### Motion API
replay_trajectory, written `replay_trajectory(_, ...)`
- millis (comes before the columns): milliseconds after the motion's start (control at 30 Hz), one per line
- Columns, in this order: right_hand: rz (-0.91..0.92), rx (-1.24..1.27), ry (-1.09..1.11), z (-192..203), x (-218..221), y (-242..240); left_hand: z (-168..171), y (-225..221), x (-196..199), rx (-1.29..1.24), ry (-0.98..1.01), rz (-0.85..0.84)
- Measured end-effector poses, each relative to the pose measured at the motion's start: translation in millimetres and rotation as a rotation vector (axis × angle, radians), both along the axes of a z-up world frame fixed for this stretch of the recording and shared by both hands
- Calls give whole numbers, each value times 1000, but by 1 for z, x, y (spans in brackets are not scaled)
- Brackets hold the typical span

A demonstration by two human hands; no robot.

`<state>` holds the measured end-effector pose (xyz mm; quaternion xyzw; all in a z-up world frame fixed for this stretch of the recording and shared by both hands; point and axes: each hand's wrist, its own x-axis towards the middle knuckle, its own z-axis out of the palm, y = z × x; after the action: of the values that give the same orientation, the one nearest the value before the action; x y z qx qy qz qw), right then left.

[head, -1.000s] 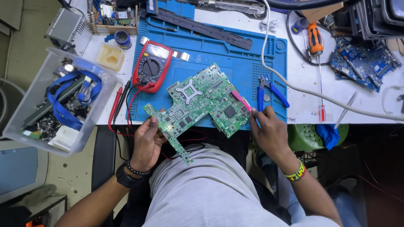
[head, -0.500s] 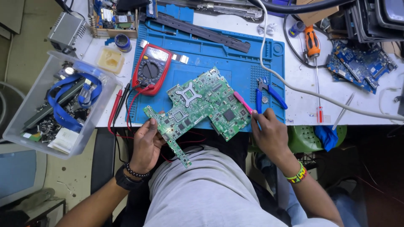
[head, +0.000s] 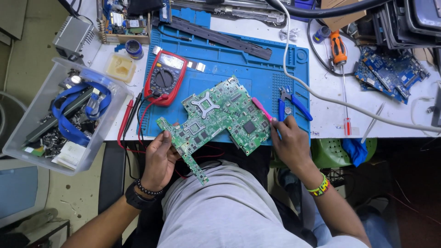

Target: Cleaning and inspecting a laptop motherboard using a small brush at an electronics repair station.

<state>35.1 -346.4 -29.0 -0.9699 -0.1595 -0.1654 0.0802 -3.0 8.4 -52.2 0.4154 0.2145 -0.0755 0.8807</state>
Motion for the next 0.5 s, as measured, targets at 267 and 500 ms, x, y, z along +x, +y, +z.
replay_trajectory(267,7,-65,-39,1,-8,-3,-3,1,1,2,6,-6)
replay_trajectory(500,10,-22,-81,-13,2,6,-53,7,-4,-1,13,0)
